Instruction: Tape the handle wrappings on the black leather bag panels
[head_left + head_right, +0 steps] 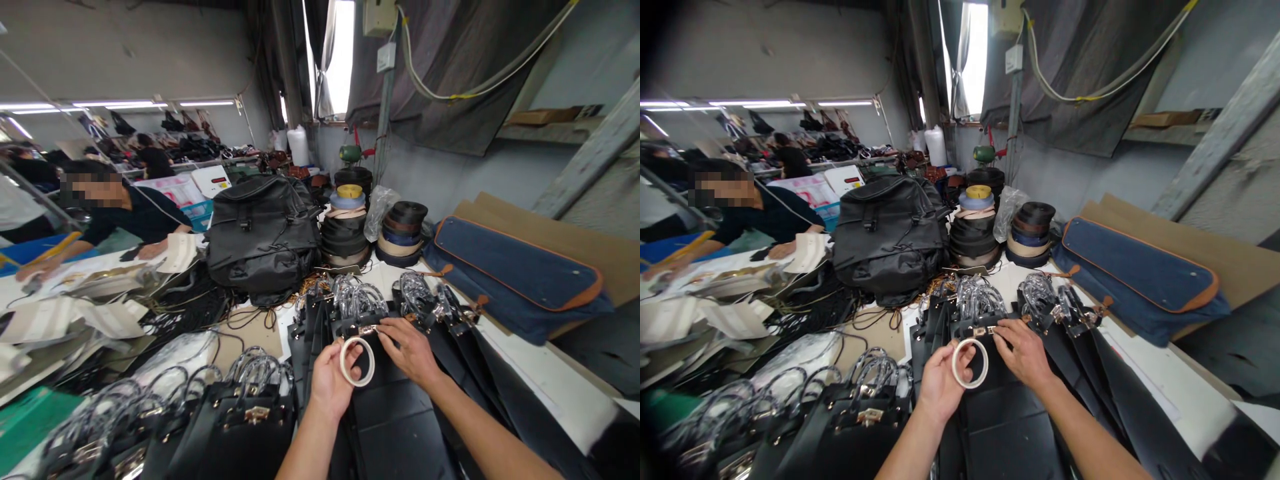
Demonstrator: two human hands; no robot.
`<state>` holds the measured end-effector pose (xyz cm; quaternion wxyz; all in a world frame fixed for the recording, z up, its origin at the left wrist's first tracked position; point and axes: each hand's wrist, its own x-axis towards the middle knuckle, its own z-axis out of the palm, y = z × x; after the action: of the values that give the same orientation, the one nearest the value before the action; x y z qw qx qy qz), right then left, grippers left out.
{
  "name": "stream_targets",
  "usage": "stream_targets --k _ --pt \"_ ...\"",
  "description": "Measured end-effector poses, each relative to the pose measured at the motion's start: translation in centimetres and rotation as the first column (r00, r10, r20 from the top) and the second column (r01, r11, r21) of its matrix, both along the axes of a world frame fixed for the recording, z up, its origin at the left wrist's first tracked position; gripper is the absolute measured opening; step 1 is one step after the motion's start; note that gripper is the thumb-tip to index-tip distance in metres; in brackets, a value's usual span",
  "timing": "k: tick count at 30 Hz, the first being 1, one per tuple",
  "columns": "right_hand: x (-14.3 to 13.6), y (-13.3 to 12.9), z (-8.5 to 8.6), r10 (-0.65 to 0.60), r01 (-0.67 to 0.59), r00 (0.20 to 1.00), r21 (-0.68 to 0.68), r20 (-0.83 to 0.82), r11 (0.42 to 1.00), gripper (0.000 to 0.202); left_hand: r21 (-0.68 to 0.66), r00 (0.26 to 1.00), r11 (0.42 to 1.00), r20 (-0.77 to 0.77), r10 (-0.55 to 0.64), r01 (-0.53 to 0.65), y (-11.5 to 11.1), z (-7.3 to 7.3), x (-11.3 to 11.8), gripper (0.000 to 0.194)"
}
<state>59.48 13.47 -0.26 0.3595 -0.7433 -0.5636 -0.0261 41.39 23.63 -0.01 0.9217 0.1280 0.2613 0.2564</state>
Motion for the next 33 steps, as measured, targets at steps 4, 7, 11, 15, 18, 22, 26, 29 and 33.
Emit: stream_targets --k 4,7,11,15,18,22,26,29,33 --pt "0.3 0.1 -0.4 0.023 -0.023 0.999 -0.011 0.026 1.0 0.024 -0.047 1.0 0.999 -0.002 0.014 -0.014 -0.6 0.4 -0.3 0.012" --pt "1.1 0.5 -1.8 -0.001 0.005 0.996 -0.045 0.087 0.999 0.024 -0.086 0.999 0.996 0.009 0.035 -0.035 -0.9 0.4 -0.2 0.011" --pt "2.5 0.6 -3.9 0.085 -0.059 0.966 -0.114 0.244 0.992 0.025 -0.091 0.997 0.994 0.036 0.067 -0.063 -1.1 -0.1 0.0 0.011" --pt "3.6 0.7 -4.7 0.146 -0.151 0.875 -0.027 0.462 0.988 0.03 -0.103 0.996 0.993 0.071 0.056 -0.049 -1.1 -0.6 0.1 0.012" --pt "3.5 1.0 -3.2 0.192 -0.198 0.838 -0.044 0.511 0.979 0.028 -0.098 0.998 0.994 0.042 0.043 -0.039 -1.1 -0.3 -0.1 0.014" --pt "2.4 1.2 0.0 0.263 -0.194 0.851 -0.195 0.453 0.962 0.028 -0.037 0.999 0.999 -0.046 -0.011 0.009 -1.4 0.7 -0.9 0.013" --pt "1.8 0.6 1.7 0.26 -0.193 0.87 -0.197 0.42 0.961 0.028 0.076 0.994 0.993 -0.062 -0.088 0.093 -2.5 1.3 -3.5 0.008" --pt "0.0 0.0 2.8 0.281 -0.217 0.877 -0.201 0.39 0.955 0.027 0.168 0.991 0.982 -0.117 -0.072 0.091 -4.2 1.8 -6.5 0.009" --pt "-5.3 0.6 4.0 0.378 -0.32 0.858 -0.214 0.346 0.923 0.027 0.32 0.971 0.944 -0.239 0.004 0.075 -6.8 2.4 -10.5 0.019"
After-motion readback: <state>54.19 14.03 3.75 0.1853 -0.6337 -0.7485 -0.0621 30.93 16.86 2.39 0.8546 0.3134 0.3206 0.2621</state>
